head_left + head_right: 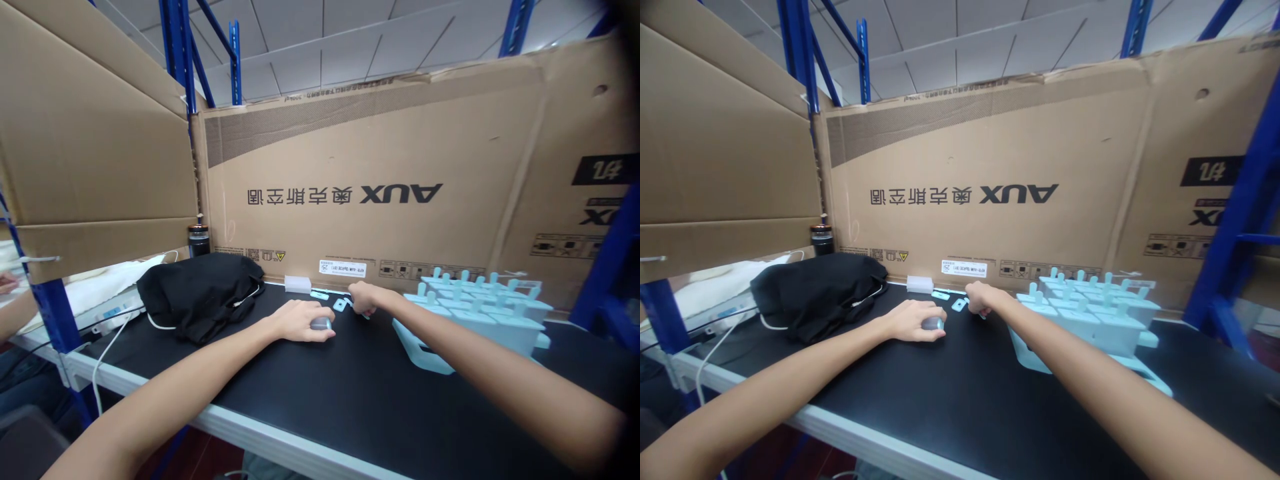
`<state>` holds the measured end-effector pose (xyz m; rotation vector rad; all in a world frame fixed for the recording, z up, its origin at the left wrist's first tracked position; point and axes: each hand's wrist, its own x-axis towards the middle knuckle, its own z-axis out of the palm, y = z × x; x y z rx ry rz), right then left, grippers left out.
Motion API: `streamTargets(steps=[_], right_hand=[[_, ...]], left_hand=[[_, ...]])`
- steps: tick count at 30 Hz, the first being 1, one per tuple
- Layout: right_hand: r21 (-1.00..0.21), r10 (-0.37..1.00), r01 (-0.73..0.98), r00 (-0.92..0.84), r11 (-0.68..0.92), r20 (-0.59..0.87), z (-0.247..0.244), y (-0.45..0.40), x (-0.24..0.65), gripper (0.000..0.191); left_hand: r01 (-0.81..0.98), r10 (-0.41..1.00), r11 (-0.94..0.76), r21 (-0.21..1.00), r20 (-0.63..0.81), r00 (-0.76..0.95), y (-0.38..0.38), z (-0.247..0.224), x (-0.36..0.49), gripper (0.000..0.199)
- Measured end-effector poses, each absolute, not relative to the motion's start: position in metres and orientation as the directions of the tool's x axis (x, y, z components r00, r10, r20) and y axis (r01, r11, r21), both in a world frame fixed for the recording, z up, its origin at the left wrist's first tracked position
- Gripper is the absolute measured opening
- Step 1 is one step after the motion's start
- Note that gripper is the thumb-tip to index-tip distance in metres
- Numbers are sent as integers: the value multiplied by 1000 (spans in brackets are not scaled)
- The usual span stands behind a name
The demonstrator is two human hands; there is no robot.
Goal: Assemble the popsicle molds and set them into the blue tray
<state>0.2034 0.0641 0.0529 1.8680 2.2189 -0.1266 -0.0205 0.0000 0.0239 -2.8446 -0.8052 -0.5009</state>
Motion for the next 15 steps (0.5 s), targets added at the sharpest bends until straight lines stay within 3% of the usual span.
streamTargets(steps=[9,15], right_hand=[[187,967,962,-160,198,-198,59,43,195,17],[199,970,950,-244,241,-13,77,17,187,38]], left_hand=[[566,520,-820,-78,311,796,-2,26,-19,37],[587,546,-799,-128,255,798,-2,28,-18,39]])
